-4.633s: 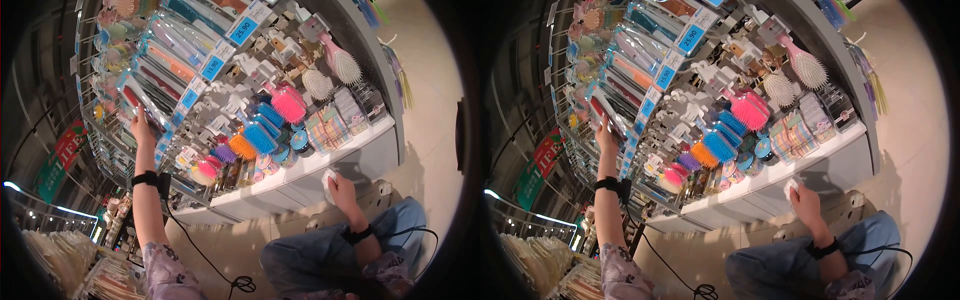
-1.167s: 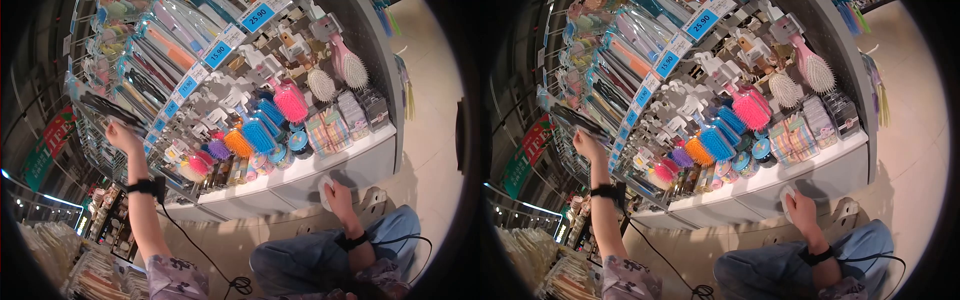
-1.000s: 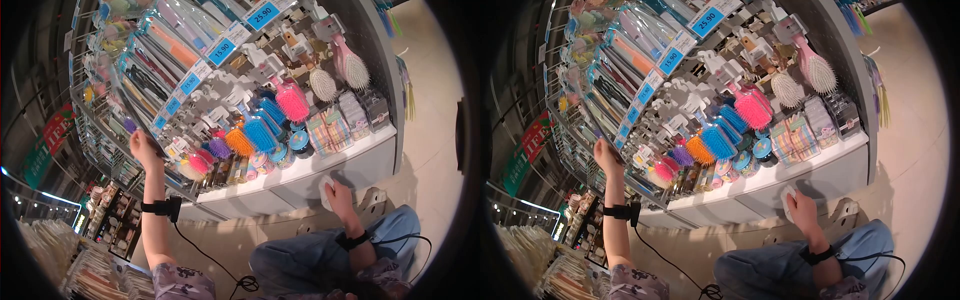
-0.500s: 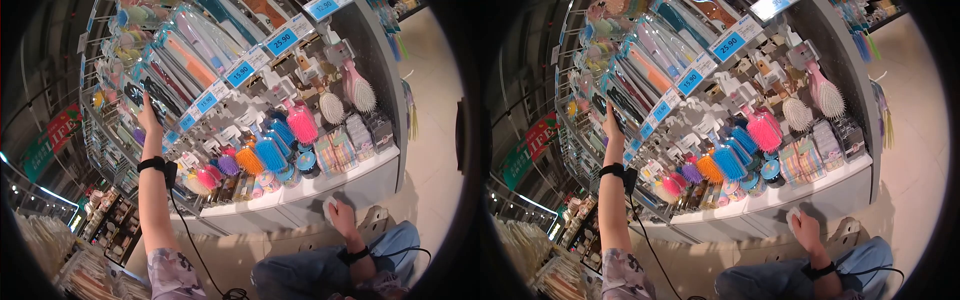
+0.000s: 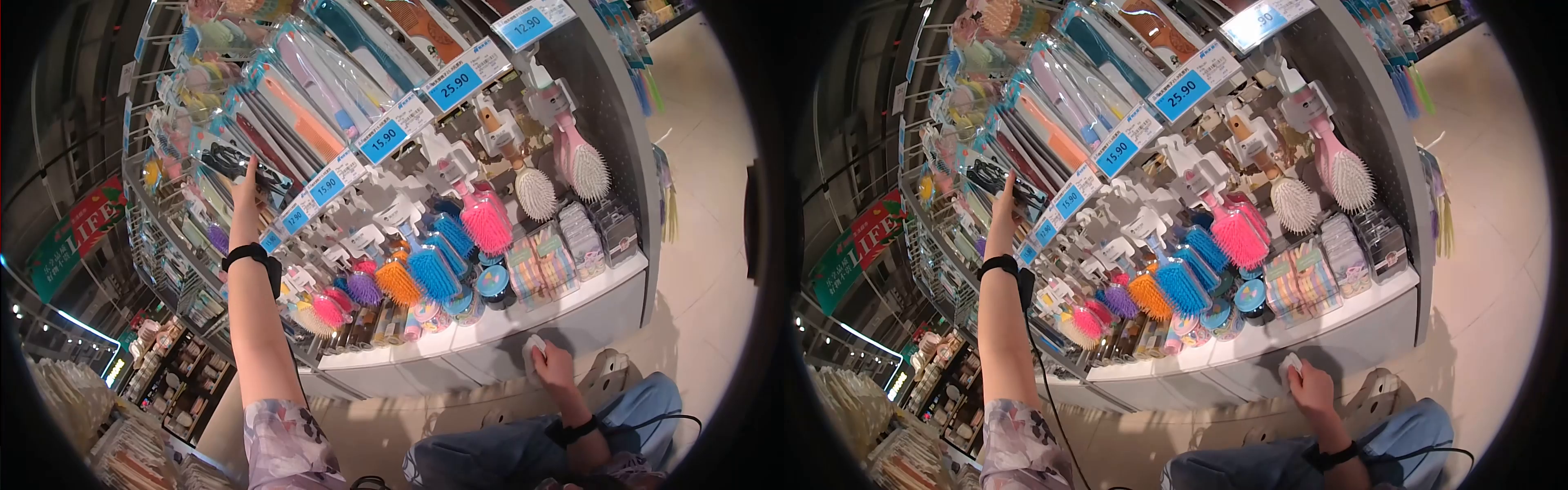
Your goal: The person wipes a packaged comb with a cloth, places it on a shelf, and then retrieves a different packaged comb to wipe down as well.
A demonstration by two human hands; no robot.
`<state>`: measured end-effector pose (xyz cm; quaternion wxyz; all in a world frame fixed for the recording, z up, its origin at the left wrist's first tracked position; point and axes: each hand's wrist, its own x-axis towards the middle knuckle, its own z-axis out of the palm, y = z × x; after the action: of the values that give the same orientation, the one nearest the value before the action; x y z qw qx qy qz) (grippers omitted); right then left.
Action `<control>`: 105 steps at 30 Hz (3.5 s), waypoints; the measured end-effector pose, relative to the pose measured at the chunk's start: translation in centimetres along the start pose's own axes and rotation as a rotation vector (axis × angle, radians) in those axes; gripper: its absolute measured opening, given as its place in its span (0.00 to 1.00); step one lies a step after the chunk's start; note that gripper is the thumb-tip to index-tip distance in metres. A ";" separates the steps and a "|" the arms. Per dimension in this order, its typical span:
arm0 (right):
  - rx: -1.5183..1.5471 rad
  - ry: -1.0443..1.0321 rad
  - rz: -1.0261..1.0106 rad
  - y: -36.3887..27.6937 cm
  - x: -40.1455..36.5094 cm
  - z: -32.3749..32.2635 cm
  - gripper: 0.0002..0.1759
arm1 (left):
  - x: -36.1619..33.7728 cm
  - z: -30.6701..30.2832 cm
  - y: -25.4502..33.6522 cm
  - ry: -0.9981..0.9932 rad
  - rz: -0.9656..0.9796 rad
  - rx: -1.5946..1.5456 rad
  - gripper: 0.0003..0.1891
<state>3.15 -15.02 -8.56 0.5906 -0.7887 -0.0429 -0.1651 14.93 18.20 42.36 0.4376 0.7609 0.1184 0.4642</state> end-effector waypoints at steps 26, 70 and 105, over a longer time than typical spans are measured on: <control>0.055 -0.009 -0.002 0.1 0.1 0.0 0.14 | 2.0 -0.7 -2.4 -0.306 -0.173 -0.257 0.33; 0.043 -0.022 0.032 -0.3 -0.4 -0.6 0.15 | -15.9 -14.7 0.4 -0.227 0.137 -0.605 0.20; 0.205 0.206 0.066 1.5 0.7 -0.9 0.16 | -64.1 -2.7 -25.5 -0.983 -1.357 -0.348 0.14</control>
<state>4.00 -16.43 -9.55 0.6746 -0.7040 0.0273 -0.2204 -16.25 -2.90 -15.54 0.7332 0.5621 0.2721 -0.2693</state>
